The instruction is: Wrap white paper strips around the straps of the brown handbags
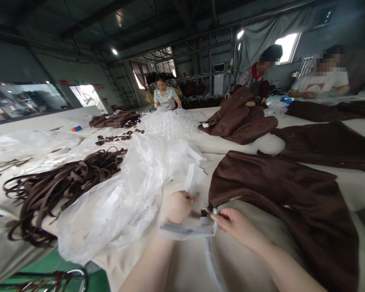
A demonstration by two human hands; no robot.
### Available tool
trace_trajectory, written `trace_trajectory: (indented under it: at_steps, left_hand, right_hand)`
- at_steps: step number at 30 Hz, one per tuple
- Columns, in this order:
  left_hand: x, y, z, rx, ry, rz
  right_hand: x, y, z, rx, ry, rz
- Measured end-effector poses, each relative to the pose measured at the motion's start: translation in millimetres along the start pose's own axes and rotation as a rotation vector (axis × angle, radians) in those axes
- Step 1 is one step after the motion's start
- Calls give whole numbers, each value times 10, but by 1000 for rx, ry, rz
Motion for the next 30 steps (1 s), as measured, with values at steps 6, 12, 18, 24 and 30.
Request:
trace_trajectory:
  at_steps: [6,12,18,24,30]
  left_hand:
    - [-220,-180,286,96,-461,99]
    - [2,-662,803,374,-800,-335]
    - [139,-561,701,219,-921,-384]
    - [269,-289,334,-227,-971,-186]
    - [188,-188,184,-369,-979,-160]
  right_hand:
    - [-351,-101,-346,-134,-19,336]
    - [-273,-53,-298,-8,543,129]
    - [-260,-71,-300,-147,233,240]
    - [-305,-99,-377,-266,-145,126]
    - [-1005,-52,-220,-269,-827,499]
Point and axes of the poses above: each hand's wrist, its own y-axis towards the middle knuckle, its own x-axis out of the palm, z = x × y, the point moved 6 cm from there along y, towards the middle knuckle, and after that the axes turned 6 degrees about z, right-handed, at the moved point
